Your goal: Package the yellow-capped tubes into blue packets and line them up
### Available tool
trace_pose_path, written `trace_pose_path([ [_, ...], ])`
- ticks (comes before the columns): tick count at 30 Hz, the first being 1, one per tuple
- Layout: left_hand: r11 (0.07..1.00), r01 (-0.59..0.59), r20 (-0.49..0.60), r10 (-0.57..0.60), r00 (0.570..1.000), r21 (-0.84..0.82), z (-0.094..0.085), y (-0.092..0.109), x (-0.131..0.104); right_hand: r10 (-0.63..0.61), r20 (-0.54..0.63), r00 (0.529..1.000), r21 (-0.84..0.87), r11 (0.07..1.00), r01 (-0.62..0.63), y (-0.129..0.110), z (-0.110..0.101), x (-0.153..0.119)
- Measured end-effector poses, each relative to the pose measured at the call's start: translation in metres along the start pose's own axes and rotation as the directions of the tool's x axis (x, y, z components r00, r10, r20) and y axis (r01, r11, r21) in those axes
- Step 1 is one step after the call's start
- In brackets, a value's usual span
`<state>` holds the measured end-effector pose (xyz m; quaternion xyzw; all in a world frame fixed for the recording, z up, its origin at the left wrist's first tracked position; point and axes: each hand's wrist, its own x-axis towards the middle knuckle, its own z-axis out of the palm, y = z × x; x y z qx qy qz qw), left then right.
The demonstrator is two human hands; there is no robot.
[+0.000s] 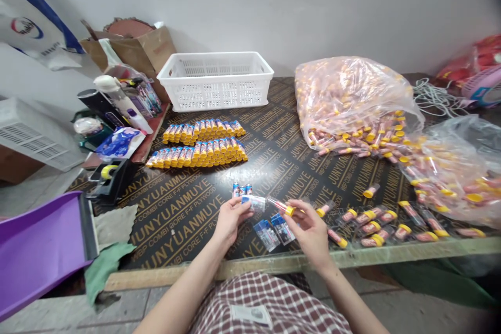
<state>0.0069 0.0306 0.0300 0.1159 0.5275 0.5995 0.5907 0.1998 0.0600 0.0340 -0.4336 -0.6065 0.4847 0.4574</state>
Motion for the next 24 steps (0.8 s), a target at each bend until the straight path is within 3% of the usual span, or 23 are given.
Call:
trace_pose_path([
  [7, 0.997, -0.008, -0.105, 0.0, 0.994, -0.077, -0.001, 0.007, 0.002, -0.223, -0.04, 0.974, -0.264, 0.943, 0.205, -0.007, 0.006, -0.014],
  [16, 0.998, -0.055, -0.137, 0.052, 0.989, -0.018, -0.003, 0.0, -0.001, -0.315, 0.024, 0.949, -0.265, 0.913, 0.31, -0.011, 0.014, -0.014],
  [20, 0.993, -0.113, -0.05, 0.115, 0.992, 0.048, 0.003, -0.003, -0.006, -0.277, 0.145, 0.95, -0.236, 0.923, 0.305, -0.009, 0.017, -0.017],
  [24, 0.997, -0.05, 0.067, 0.055, 0.996, -0.065, 0.009, 0.001, -0.014, -0.241, 0.253, 0.937, -0.209, 0.932, 0.296, -0.004, 0.018, -0.017],
])
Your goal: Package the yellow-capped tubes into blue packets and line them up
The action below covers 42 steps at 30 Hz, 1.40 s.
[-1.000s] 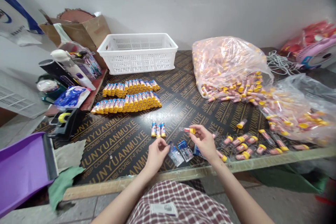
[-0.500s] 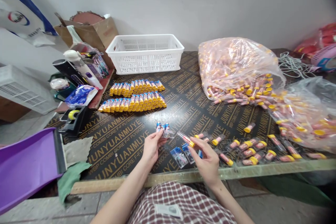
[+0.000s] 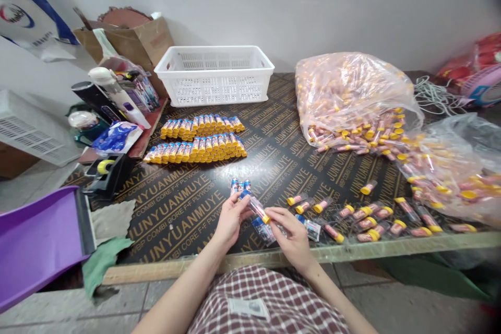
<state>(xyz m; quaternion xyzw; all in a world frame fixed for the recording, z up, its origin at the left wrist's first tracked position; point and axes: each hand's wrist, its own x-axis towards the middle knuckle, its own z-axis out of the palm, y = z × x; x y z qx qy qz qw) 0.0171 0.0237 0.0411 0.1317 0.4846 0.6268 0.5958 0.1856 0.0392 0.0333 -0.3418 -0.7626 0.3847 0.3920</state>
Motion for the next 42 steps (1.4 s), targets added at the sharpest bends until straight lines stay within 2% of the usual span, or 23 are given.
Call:
trace_pose_path([
  [3, 0.997, 0.082, 0.083, -0.082, 0.993, 0.005, 0.003, 0.006, -0.007, -0.022, 0.002, 1.0, -0.047, 0.999, 0.022, 0.003, 0.0, 0.001],
  [6, 0.979, 0.166, 0.22, -0.188, 0.957, 0.117, 0.005, 0.009, -0.014, -0.043, 0.042, 0.998, -0.072, 0.996, 0.046, 0.002, -0.003, 0.005],
  [11, 0.957, 0.216, 0.289, -0.266, 0.92, 0.192, 0.008, 0.005, -0.022, -0.072, 0.207, 0.976, 0.086, 0.995, 0.055, -0.001, -0.008, 0.007],
  [20, 0.959, 0.232, 0.254, -0.268, 0.929, 0.162, 0.011, 0.003, -0.027, -0.09, 0.149, 0.985, 0.214, 0.975, 0.057, 0.002, -0.004, 0.001],
  [28, 0.959, 0.226, 0.261, -0.266, 0.928, 0.172, 0.012, -0.001, -0.029, -0.098, 0.161, 0.982, 0.248, 0.967, 0.056, 0.0, -0.001, 0.001],
  [31, 0.964, 0.165, 0.228, -0.213, 0.95, 0.21, 0.005, 0.008, -0.018, -0.09, 0.174, 0.981, 0.147, 0.987, 0.064, 0.004, -0.01, 0.007],
  [33, 0.949, 0.045, 0.125, -0.087, 0.988, 0.312, -0.008, 0.019, -0.002, -0.016, 0.127, 0.992, -0.147, 0.988, 0.034, 0.012, -0.023, 0.013],
  [35, 0.861, -0.091, -0.029, 0.122, 0.992, 0.5, -0.028, 0.031, 0.019, 0.073, 0.052, 0.996, -0.48, 0.877, -0.039, 0.023, -0.036, 0.019],
  [36, 0.782, -0.114, -0.103, 0.222, 0.97, 0.613, -0.039, 0.037, 0.03, 0.109, 0.029, 0.994, -0.593, 0.802, -0.07, 0.03, -0.042, 0.021],
  [37, 0.68, -0.113, -0.125, 0.292, 0.948, 0.725, -0.05, 0.041, 0.041, 0.138, 0.026, 0.99, -0.662, 0.744, -0.087, 0.035, -0.047, 0.021],
  [39, 0.465, -0.08, -0.108, 0.364, 0.925, 0.882, -0.068, 0.045, 0.056, 0.182, 0.055, 0.982, -0.716, 0.693, -0.088, 0.043, -0.052, 0.021],
  [42, 0.201, -0.029, -0.047, 0.363, 0.931, 0.979, -0.08, 0.045, 0.066, 0.242, 0.09, 0.966, -0.784, 0.615, -0.081, 0.047, -0.051, 0.018],
])
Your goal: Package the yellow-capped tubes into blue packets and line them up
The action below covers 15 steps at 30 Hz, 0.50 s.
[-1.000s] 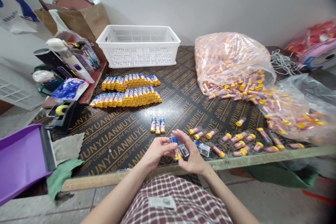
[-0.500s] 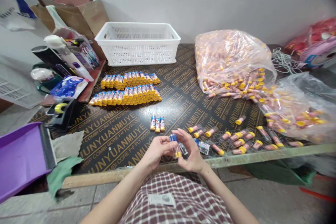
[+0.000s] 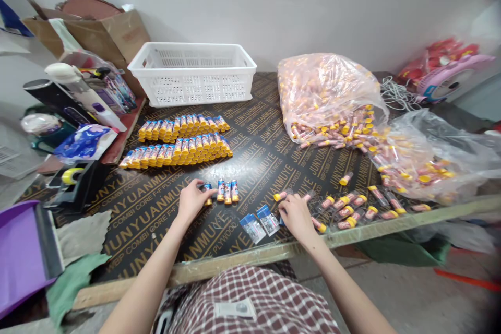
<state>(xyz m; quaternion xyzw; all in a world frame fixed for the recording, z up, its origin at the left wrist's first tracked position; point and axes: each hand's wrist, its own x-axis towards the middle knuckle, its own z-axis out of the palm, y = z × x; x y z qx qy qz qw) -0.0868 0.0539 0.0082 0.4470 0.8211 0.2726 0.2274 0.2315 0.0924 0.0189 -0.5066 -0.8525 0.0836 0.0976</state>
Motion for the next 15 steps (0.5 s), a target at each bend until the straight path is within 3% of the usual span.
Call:
trace_pose_path([
  [3, 0.983, -0.028, 0.01, 0.027, 1.0, 0.181, 0.003, 0.003, 0.001, 0.013, 0.057, 0.998, -0.076, 0.997, -0.008, -0.004, 0.002, 0.0],
  [5, 0.96, -0.117, -0.016, 0.126, 0.992, 0.255, 0.006, 0.01, 0.002, 0.017, 0.086, 0.996, -0.115, 0.993, -0.007, -0.006, 0.003, 0.002],
  [7, 0.92, -0.285, -0.008, 0.298, 0.955, 0.268, 0.011, 0.016, 0.004, 0.018, 0.107, 0.994, -0.148, 0.989, -0.002, -0.008, 0.004, 0.004],
  [10, 0.835, -0.506, 0.095, 0.497, 0.862, 0.216, 0.02, 0.022, 0.008, 0.017, 0.127, 0.992, -0.186, 0.982, 0.007, -0.011, 0.004, 0.006],
  [12, 0.799, -0.57, 0.161, 0.548, 0.821, 0.189, 0.025, 0.024, 0.008, 0.015, 0.136, 0.991, -0.204, 0.979, 0.013, -0.015, 0.004, 0.007],
  [15, 0.781, -0.596, 0.216, 0.56, 0.8, 0.187, 0.029, 0.024, 0.005, 0.016, 0.14, 0.99, -0.218, 0.976, 0.015, -0.019, 0.004, 0.006],
])
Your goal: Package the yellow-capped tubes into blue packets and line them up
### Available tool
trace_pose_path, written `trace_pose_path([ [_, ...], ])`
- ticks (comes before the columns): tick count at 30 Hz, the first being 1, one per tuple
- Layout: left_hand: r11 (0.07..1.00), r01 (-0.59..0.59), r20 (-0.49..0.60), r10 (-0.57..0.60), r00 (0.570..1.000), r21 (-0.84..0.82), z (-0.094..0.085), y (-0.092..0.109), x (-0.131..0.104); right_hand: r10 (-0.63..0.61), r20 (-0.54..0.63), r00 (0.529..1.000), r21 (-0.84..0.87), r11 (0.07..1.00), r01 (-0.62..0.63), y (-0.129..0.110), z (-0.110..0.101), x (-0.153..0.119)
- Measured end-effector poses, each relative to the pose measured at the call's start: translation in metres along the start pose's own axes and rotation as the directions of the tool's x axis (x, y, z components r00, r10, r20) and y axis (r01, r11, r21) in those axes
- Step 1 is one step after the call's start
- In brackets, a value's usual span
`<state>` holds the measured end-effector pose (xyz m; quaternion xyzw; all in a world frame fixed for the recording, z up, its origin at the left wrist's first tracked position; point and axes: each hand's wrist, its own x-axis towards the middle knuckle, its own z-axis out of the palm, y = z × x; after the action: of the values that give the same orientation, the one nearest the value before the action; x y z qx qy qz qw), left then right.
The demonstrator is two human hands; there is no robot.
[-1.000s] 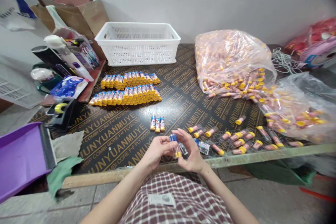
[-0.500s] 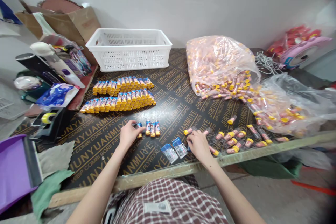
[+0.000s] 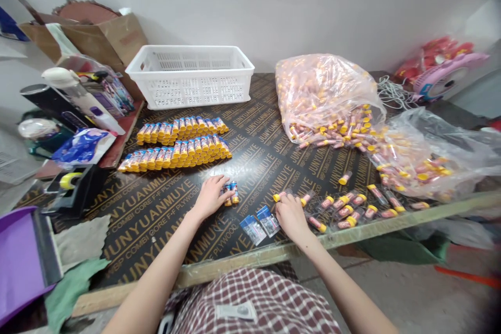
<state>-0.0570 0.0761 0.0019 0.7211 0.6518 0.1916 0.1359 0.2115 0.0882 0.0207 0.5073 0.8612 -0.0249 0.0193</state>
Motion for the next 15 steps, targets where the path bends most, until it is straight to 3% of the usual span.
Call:
trace_pose_path([
  [11, 0.999, -0.014, -0.031, 0.013, 0.999, -0.031, 0.011, -0.007, -0.004, 0.063, -0.072, 0.995, 0.064, 0.996, -0.058, 0.017, -0.007, -0.007],
  [15, 0.999, 0.03, -0.139, -0.034, 0.99, -0.026, 0.004, 0.003, -0.006, 0.01, -0.064, 0.998, 0.072, 0.997, -0.006, 0.009, -0.003, 0.0],
])
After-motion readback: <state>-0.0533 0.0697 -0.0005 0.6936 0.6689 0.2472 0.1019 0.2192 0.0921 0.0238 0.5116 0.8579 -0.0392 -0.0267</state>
